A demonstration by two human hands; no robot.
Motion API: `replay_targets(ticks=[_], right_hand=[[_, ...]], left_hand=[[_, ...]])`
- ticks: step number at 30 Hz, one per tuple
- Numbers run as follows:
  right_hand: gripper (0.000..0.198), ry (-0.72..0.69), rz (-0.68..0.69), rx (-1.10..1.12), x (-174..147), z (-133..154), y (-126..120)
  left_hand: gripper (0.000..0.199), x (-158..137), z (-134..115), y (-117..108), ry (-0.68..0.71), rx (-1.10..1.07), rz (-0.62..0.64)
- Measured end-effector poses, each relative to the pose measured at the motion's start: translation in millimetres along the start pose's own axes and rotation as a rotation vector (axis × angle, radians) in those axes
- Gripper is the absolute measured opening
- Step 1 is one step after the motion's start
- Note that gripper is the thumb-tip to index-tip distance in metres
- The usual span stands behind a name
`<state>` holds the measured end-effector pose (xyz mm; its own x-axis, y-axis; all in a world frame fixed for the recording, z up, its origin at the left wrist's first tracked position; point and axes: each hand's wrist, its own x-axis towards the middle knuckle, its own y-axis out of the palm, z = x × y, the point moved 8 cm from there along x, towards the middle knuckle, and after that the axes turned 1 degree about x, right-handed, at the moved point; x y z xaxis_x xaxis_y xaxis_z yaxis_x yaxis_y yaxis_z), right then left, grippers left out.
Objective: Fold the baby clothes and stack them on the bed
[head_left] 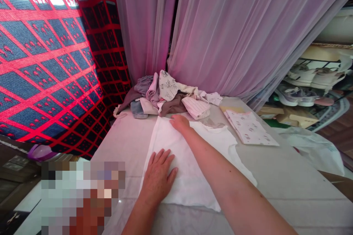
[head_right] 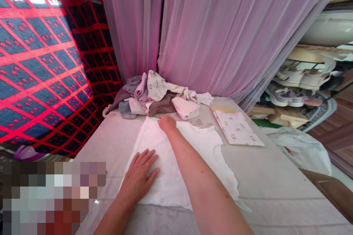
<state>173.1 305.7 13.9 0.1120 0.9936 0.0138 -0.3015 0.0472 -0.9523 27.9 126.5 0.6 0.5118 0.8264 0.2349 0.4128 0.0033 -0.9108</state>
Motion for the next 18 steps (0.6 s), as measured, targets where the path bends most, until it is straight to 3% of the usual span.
replay_targets(ticks=[4,8,14,18], right_hand=[[0.018,0.025,0.009,0.034,15,5,6],[0.025,0.007,-0.051,0.073,13,11,8],[0.035,-0.128,-0.089,0.131,-22,21,10],[0.043,-0.185,-0.111,0.069,-54,9,10]], left_hand=[[0.037,-1,-1,0,-0.008,0.001,0.012],[0.037,-1,-2,-2,-0.005,-0.008,0.001],[0.039,0,0,2,0.013,0.019,0.011],[0.039,0,1,2,0.023,0.031,-0.010]])
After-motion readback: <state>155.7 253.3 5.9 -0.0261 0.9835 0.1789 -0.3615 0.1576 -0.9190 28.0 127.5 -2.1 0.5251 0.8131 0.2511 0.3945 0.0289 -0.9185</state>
